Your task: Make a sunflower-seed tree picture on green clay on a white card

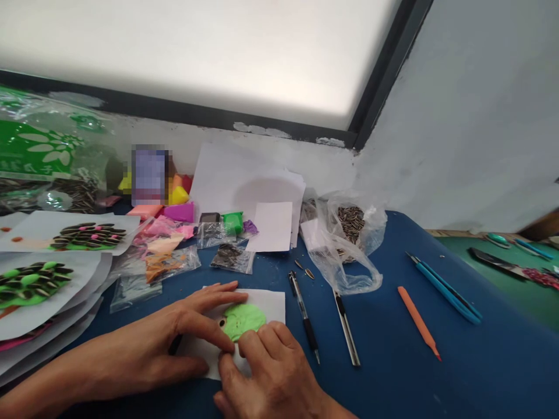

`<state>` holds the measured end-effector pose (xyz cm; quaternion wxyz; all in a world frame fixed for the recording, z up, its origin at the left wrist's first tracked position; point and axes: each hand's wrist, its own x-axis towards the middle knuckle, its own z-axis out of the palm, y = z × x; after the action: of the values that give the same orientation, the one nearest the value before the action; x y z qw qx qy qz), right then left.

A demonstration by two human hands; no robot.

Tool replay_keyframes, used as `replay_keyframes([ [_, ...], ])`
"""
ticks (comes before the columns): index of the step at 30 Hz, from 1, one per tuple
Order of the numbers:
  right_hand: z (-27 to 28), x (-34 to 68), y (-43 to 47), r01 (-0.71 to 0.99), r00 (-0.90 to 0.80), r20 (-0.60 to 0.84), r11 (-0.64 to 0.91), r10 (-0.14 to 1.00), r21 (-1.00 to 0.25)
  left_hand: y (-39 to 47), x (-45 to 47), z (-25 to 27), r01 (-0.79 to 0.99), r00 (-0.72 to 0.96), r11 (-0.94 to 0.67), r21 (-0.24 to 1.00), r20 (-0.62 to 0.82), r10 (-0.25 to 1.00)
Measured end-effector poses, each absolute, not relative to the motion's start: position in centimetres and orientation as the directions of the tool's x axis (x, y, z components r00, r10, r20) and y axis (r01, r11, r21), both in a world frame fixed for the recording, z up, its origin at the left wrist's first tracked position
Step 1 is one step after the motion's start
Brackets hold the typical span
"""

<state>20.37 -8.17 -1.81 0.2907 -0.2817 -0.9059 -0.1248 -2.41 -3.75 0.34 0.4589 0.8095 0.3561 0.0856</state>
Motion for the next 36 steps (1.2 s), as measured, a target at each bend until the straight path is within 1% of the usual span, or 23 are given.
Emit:
replay_keyframes([
  [6,-1.91,20.36,-8.15,0.588,-0.674,0.594,0.806,0.438,0.074,-3.72,-2.24,0.61,0.503,0.726,-0.315,0.805,-0.195,0.660],
  [13,-1.60,20.48,-8.23,0.539,-0.680,0.606,0.842,0.414,0.029,-3.69,-2.39,0.34,0.496,0.731,-0.327,0.804,-0.183,0.657],
  [23,-1.42,20.67,-8.15,0.524,-0.671,0.616,0.852,0.413,-0.001,-3.83,-2.69,-0.13,0.460,0.727,-0.335,0.822,-0.132,0.674],
  [32,-1.65,20.60,-8.12,0.573,-0.675,0.573,0.819,0.464,0.012,-3.78,-2.37,0.34,0.492,0.699,-0.289,0.821,-0.175,0.694],
  [36,-1.66,20.50,-8.12,0.587,-0.670,0.586,0.808,0.455,0.044,-3.80,-2.46,0.22,0.493,0.699,-0.291,0.820,-0.175,0.693],
])
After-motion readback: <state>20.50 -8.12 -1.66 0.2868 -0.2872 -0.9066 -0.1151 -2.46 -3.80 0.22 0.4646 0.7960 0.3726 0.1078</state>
